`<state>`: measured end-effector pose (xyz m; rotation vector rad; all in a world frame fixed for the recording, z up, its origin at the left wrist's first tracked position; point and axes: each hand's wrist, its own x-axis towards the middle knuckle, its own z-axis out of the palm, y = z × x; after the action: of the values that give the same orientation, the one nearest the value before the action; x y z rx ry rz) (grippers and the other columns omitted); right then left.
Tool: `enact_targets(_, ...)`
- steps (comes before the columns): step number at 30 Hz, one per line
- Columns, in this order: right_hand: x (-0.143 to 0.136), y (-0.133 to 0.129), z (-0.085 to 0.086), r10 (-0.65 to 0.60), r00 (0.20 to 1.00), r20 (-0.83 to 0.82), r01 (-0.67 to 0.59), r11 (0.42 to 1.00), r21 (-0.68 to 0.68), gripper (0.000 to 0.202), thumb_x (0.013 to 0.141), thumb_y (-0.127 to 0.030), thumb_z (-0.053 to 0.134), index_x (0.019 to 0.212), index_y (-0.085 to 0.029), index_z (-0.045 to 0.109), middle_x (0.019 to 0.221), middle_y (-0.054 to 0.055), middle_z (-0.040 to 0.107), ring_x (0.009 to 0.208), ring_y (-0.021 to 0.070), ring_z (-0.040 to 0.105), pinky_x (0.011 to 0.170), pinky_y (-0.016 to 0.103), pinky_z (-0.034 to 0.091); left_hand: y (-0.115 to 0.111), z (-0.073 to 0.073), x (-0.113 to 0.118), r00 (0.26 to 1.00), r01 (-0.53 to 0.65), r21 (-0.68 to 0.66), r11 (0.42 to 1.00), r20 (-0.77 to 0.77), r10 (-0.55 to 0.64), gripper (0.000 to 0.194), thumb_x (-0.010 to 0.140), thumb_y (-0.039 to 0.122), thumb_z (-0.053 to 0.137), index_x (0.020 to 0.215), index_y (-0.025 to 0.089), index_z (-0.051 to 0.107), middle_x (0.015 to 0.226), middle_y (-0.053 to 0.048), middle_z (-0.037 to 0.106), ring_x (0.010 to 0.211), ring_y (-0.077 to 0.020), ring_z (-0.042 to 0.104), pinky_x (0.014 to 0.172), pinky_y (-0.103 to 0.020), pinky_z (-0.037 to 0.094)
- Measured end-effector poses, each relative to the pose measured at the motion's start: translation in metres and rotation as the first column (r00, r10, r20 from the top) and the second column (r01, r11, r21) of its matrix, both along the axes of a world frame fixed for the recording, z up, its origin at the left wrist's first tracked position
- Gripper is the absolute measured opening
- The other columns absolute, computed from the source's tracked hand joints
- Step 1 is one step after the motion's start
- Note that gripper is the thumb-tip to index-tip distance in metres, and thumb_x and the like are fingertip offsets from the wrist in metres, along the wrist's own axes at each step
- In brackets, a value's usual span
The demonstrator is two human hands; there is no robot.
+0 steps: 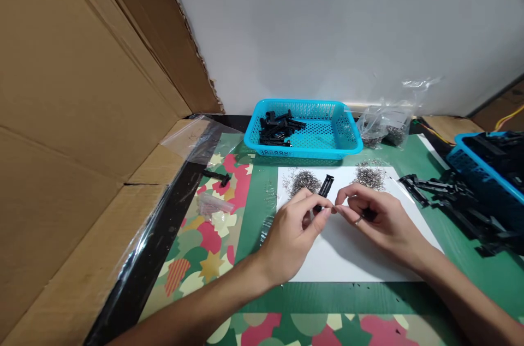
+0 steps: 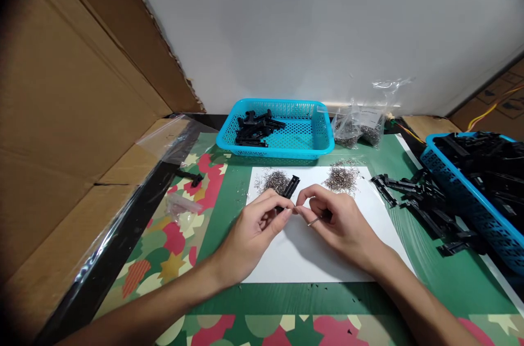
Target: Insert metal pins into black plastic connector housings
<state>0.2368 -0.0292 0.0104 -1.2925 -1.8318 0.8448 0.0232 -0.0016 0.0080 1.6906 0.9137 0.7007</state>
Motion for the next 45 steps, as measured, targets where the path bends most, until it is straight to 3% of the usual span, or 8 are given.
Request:
enact_targets(6, -0.007, -0.004, -0.005, -0.08, 0.996, 0.026, 0.072, 0.969, 0.238, 0.007, 0.102, -0.022, 0.063, 0.101, -0.021, 0.07, 0.06, -0.01, 0.036, 0.049, 0.0085, 0.034, 0.047, 0.023, 0.028, 0.003, -0.003, 0.001, 0.996, -0.028, -0.016, 0.999, 0.079, 0.029, 0.023, 0.106, 0.037, 0.06, 0.107, 0.02, 0.075, 0.094, 0.0, 0.057, 0.077, -0.0129, 0.054, 0.069, -0.027, 0.039)
enact_targets(11, -0.016, -0.004, -0.012, -0.236, 0.96, 0.153, 0.111, 0.817, 0.566, 0.007, 0.096, -0.015, 0.072, 0.102, -0.017, 0.075, 0.053, -0.01, 0.044, 0.043, 0.0065, 0.041, 0.048, 0.022, 0.034, 0.007, -0.002, 0.001, 0.987, -0.028, -0.135, 0.99, 0.155, 0.049, 0.026, 0.104, 0.038, 0.061, 0.107, 0.017, 0.076, 0.1, -0.004, 0.066, 0.082, -0.0155, 0.058, 0.07, -0.027, 0.041)
enact_targets(16, -0.018, -0.004, -0.009, -0.311, 0.942, 0.128, 0.152, 0.732, 0.664, 0.012, 0.092, -0.006, 0.072, 0.097, -0.015, 0.076, 0.053, -0.008, 0.054, 0.043, 0.0069, 0.044, 0.048, 0.023, 0.036, 0.008, 0.003, 0.0, 0.988, 0.006, -0.178, 0.984, 0.154, 0.022, 0.027, 0.103, 0.039, 0.062, 0.112, 0.019, 0.076, 0.104, -0.004, 0.065, 0.083, -0.0144, 0.056, 0.071, -0.026, 0.04)
enact_targets(24, -0.01, -0.006, -0.01, -0.074, 0.99, 0.118, -0.018, 0.771, 0.637, 0.028, 0.091, 0.003, 0.067, 0.109, -0.015, 0.077, 0.057, -0.005, 0.057, 0.047, 0.01, 0.044, 0.05, 0.028, 0.034, 0.012, 0.004, -0.002, 0.977, 0.086, -0.26, 0.962, 0.213, -0.03, 0.028, 0.104, 0.044, 0.062, 0.096, 0.017, 0.066, 0.072, 0.005, 0.046, 0.063, -0.0103, 0.037, 0.06, -0.024, 0.029)
enact_targets(32, -0.009, -0.002, -0.008, -0.029, 0.997, 0.065, -0.014, 0.814, 0.58, 0.023, 0.093, -0.001, 0.066, 0.106, -0.015, 0.079, 0.058, -0.004, 0.06, 0.047, 0.0106, 0.049, 0.049, 0.027, 0.037, 0.015, 0.005, -0.006, 0.971, 0.152, -0.293, 0.944, 0.224, -0.087, 0.028, 0.104, 0.046, 0.061, 0.099, 0.018, 0.064, 0.066, 0.007, 0.038, 0.059, -0.0102, 0.032, 0.057, -0.025, 0.026)
enact_targets(36, -0.012, -0.001, -0.007, -0.098, 0.995, 0.008, 0.077, 0.832, 0.549, 0.019, 0.093, -0.007, 0.071, 0.106, -0.017, 0.08, 0.057, -0.006, 0.059, 0.046, 0.0083, 0.048, 0.048, 0.023, 0.038, 0.015, 0.005, -0.004, 0.97, 0.119, -0.279, 0.953, 0.238, -0.052, 0.028, 0.104, 0.046, 0.063, 0.099, 0.019, 0.063, 0.069, 0.007, 0.041, 0.061, -0.0099, 0.034, 0.059, -0.024, 0.029)
enact_targets(40, -0.013, -0.003, -0.006, -0.154, 0.988, -0.032, 0.155, 0.91, 0.385, 0.011, 0.094, -0.018, 0.072, 0.1, -0.018, 0.082, 0.05, -0.009, 0.044, 0.042, 0.0076, 0.039, 0.044, 0.021, 0.034, 0.015, 0.005, -0.002, 0.977, 0.025, -0.185, 0.982, 0.213, 0.015, 0.028, 0.105, 0.045, 0.061, 0.096, 0.019, 0.063, 0.081, 0.003, 0.053, 0.072, -0.0119, 0.047, 0.066, -0.024, 0.036)
enact_targets(45, -0.015, -0.003, -0.005, -0.16, 0.984, -0.083, 0.176, 0.955, 0.238, 0.014, 0.095, -0.024, 0.07, 0.094, -0.018, 0.082, 0.052, -0.007, 0.043, 0.045, 0.0087, 0.038, 0.045, 0.023, 0.033, 0.011, 0.002, -0.005, 0.999, -0.032, 0.092, 0.995, -0.004, 0.032, 0.022, 0.108, 0.038, 0.057, 0.101, 0.021, 0.069, 0.097, -0.001, 0.059, 0.084, -0.0152, 0.056, 0.075, -0.028, 0.04)
